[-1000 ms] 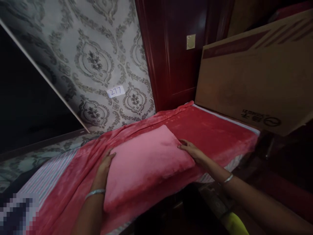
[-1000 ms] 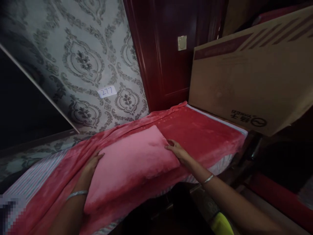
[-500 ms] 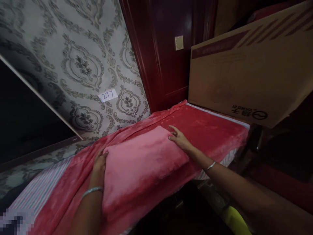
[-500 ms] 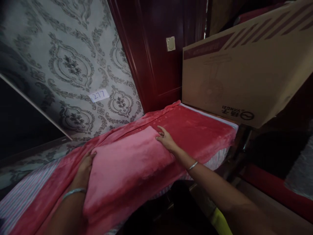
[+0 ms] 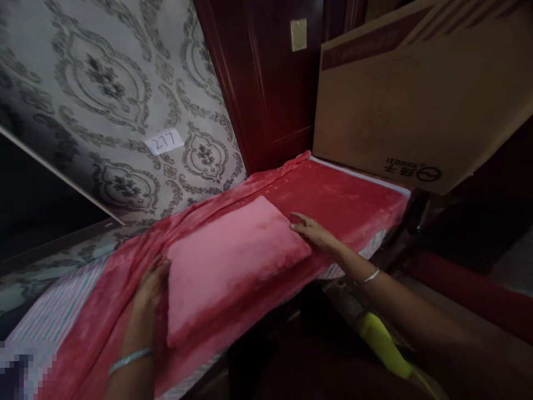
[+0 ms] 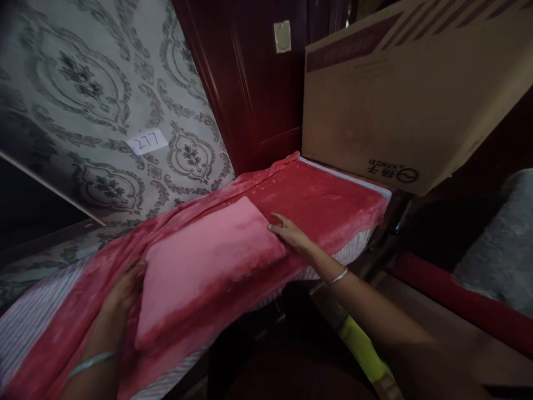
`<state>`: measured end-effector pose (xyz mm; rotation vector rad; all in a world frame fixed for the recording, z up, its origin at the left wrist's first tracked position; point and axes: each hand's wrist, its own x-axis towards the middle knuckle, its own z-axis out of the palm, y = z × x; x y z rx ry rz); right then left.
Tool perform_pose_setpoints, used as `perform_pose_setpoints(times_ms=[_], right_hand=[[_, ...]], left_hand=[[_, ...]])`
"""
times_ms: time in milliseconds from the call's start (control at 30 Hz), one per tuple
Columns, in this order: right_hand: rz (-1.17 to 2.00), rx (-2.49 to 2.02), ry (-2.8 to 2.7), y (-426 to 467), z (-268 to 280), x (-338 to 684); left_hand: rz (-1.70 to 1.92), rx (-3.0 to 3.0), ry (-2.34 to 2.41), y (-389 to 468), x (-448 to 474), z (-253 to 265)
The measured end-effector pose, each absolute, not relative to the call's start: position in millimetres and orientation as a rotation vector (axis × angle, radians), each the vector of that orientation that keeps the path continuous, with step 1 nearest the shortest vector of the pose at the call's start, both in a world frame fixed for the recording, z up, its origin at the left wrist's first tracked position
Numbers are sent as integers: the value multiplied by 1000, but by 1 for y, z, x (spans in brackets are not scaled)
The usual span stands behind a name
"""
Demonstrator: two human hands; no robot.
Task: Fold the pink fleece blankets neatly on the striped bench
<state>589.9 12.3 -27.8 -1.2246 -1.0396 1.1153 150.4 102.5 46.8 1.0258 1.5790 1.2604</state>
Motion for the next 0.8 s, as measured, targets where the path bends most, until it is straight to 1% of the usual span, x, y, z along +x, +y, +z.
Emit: perform_pose_setpoints(times_ms=[100, 233, 333, 400, 533, 667, 800], right_hand=[[1082, -1286, -1085, -10, -26, 596], [958, -1302, -1166, -32, -27, 594], [972, -1293, -1182, -49, -30, 588], [1004, -1277, -1159, -59, -34, 583], [1041, -1219, -1128, -72, -41, 575], [1037, -1200, -1075, -70, -45, 571], [989, -1200, -1068, -64, -45, 572]], left_hand=[[1209, 936, 1565, 64, 144, 43], [1123, 1065, 1678, 7, 137, 23], [1114, 1197, 1818, -27, 137, 7], [1133, 1214, 1828, -43, 142, -1], [1205, 1271, 1822, -61, 150, -8], [1086, 1332, 1985, -62, 143, -18], [1058, 1350, 2004, -57, 130, -29]])
